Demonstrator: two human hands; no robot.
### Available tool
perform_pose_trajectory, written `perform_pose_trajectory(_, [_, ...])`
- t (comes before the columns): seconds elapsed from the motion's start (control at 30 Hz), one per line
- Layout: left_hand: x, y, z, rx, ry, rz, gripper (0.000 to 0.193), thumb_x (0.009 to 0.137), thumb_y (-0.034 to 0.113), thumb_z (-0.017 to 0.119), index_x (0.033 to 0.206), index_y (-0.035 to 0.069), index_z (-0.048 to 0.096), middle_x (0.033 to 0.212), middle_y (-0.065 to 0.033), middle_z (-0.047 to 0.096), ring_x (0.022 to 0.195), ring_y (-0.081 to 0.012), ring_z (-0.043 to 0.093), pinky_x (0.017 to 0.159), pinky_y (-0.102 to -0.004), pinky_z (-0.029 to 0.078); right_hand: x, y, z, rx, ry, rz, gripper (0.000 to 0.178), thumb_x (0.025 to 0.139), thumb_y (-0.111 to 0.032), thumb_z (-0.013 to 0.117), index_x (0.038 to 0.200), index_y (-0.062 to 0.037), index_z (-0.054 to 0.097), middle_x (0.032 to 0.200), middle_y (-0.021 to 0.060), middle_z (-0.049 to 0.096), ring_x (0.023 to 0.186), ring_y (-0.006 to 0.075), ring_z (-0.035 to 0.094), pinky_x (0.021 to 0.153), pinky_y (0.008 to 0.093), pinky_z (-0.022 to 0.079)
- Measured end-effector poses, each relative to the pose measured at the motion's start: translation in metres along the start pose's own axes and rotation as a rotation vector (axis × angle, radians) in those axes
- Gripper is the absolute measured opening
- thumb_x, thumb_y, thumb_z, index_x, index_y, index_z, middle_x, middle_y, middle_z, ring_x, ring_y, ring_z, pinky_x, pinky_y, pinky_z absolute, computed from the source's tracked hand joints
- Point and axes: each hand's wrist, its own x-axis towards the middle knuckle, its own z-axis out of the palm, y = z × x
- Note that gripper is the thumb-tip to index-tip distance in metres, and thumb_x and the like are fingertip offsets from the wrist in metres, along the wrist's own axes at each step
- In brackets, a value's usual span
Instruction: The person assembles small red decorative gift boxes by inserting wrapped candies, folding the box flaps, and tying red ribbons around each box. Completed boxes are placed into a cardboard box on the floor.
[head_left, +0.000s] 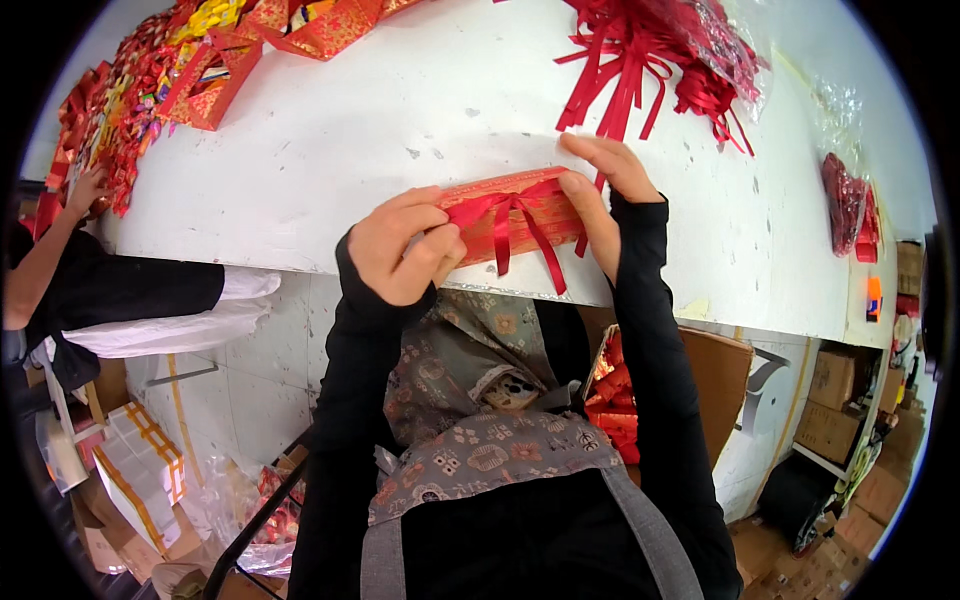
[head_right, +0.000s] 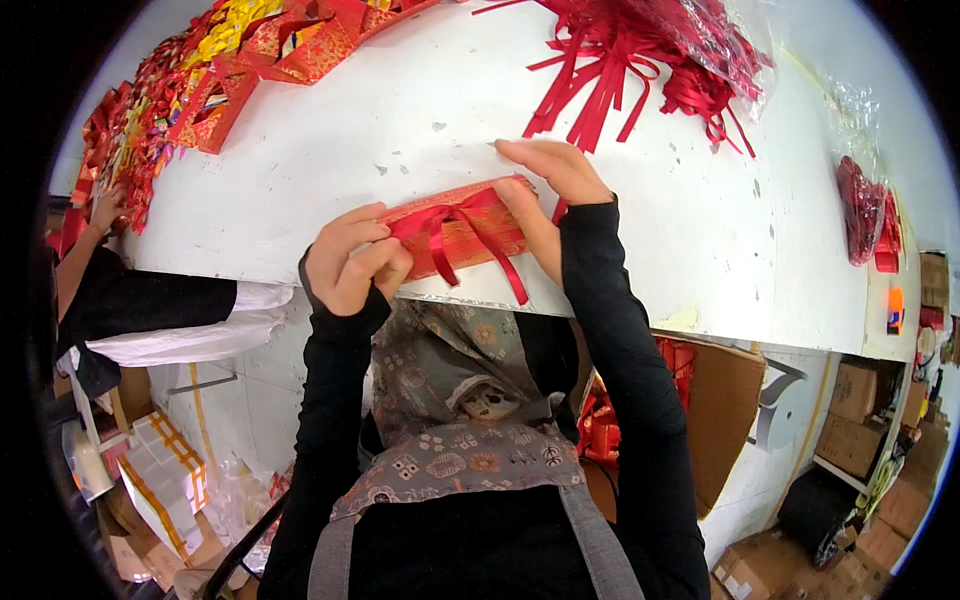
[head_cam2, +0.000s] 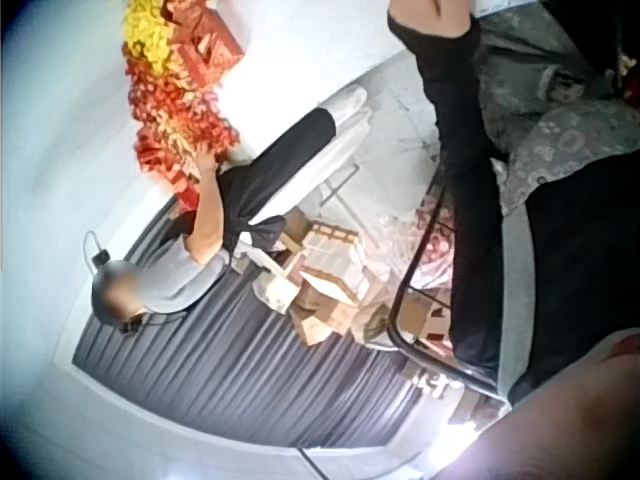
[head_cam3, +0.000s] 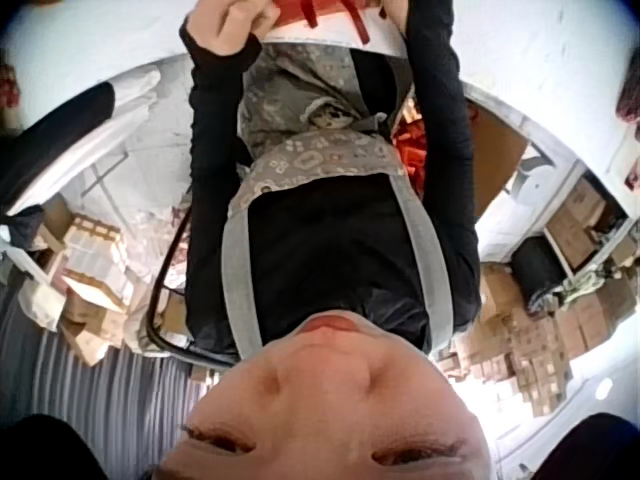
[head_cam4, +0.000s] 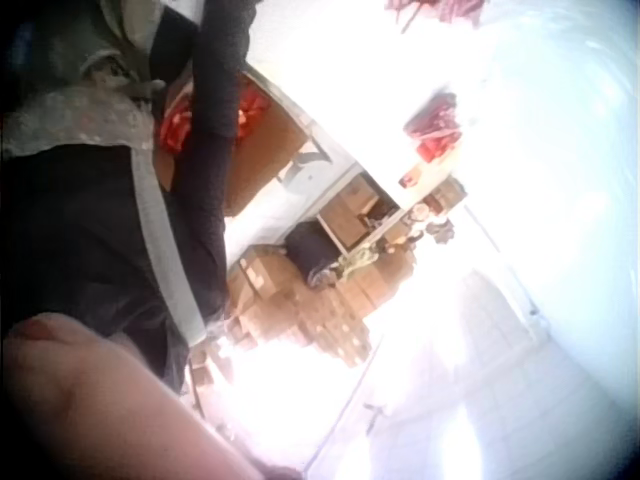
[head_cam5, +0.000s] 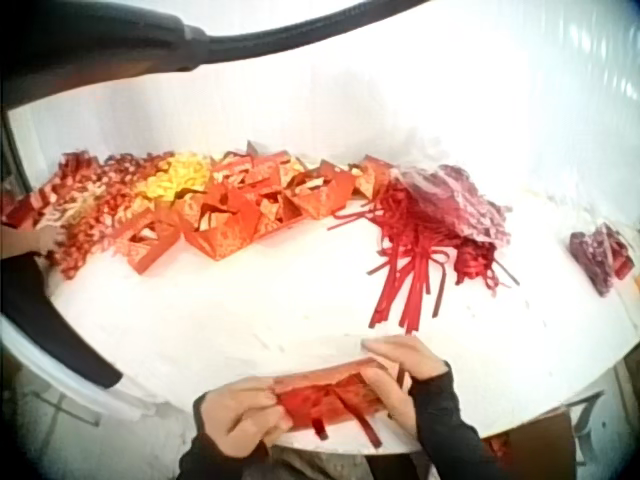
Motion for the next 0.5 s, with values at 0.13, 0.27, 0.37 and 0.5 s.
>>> perform_pose_trajectory(0.13, [0.008,0.002,0.001,0.079,-0.001,0.076,0.028,0.058,-0.005,0.068,0.081,0.004,0.055,0.082,-0.0102,0.052,0.069,-0.0294,0.06,0.059,-0.0336,0.052,0.013,-0.014,0.003,-0.133,-0.271,-0.183,0.025,0.07,-0.018,0.072,0.092,-0.0075,0.066,0.085,0.0094,0.063,0.08,0.025,0.056,0.072,0.0331,0.045])
perform_pose_trajectory(0.27, [0.009,0.003,0.004,0.05,0.093,0.016,0.031,0.058,-0.004,0.065,0.086,0.006,0.057,0.088,-0.0098,0.054,0.075,-0.0277,0.061,0.062,-0.0323,0.052,0.016,-0.01,0.005,-0.113,-0.528,-0.115,0.023,0.068,-0.011,0.074,0.088,-0.0051,0.065,0.086,0.0088,0.059,0.078,0.0216,0.055,0.065,0.0287,0.045])
perform_pose_trajectory(0.37, [0.019,-0.023,-0.034,0.21,0.089,-0.064,0.031,0.059,0.004,0.062,0.089,0.011,0.059,0.093,-0.0092,0.057,0.084,-0.0271,0.06,0.07,-0.0346,0.051,0.012,-0.001,0.005,-0.054,-0.496,-0.128,0.017,0.069,-0.006,0.072,0.083,-0.0032,0.062,0.084,0.0091,0.06,0.076,0.022,0.057,0.067,0.0288,0.046])
perform_pose_trajectory(0.5, [0.045,-0.132,-0.122,0.771,0.272,-0.114,0.036,0.072,0.017,0.067,0.102,0.003,0.055,0.108,-0.0164,0.053,0.096,-0.0348,0.051,0.084,-0.0432,0.041,-0.004,0.021,-0.022,0.113,-0.775,0.13,0.016,0.07,-0.009,0.069,0.079,-0.0065,0.056,0.077,0.0091,0.058,0.07,0.025,0.056,0.062,0.0305,0.045])
